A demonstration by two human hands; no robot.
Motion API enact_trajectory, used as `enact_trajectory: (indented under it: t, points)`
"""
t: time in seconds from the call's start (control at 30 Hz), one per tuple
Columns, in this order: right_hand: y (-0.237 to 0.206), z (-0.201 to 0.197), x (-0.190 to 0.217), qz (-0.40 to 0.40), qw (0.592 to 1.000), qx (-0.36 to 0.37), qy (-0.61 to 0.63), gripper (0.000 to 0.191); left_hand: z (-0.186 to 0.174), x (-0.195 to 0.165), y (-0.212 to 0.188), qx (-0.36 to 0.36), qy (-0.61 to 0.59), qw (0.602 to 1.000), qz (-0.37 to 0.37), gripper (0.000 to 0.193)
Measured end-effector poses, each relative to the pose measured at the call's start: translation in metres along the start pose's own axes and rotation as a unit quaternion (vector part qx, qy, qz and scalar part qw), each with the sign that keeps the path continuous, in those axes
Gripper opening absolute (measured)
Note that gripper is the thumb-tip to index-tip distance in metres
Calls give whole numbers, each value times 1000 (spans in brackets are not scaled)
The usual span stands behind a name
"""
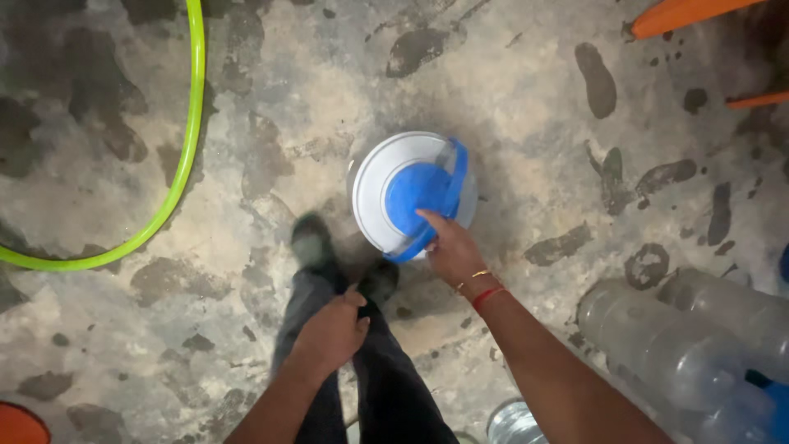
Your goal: The person carries a lidded water can across the floor, then presses orange lids onto pink water cans and carries them one at a time to a corner, stacking them on top of other filled cans.
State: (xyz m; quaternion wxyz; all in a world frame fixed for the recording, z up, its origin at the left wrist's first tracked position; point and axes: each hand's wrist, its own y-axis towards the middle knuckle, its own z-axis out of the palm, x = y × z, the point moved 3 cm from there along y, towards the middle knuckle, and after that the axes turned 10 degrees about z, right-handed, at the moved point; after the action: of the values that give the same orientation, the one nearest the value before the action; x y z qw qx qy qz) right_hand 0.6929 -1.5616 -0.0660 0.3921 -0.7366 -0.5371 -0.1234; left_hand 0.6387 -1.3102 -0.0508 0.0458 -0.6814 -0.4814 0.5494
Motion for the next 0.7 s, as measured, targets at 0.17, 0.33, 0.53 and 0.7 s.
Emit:
enact_trajectory:
  t: [0.17, 0.33, 0.53, 0.7]
  points:
    - [28, -9, 19, -19, 968, 79, -237, 44, -18, -13, 34, 30, 21, 999, 20, 34]
    - [64, -11, 41, -50, 916, 110, -383, 20, -49, -12, 71, 54, 12, 998, -13, 34]
    - [91, 25, 71, -218, 840, 38, -496, 15, -86, 0, 100, 15, 12, 1000, -11, 32]
    - [117, 34, 39, -245, 806, 254, -476, 16, -96, 18, 106, 5, 1, 999, -41, 34]
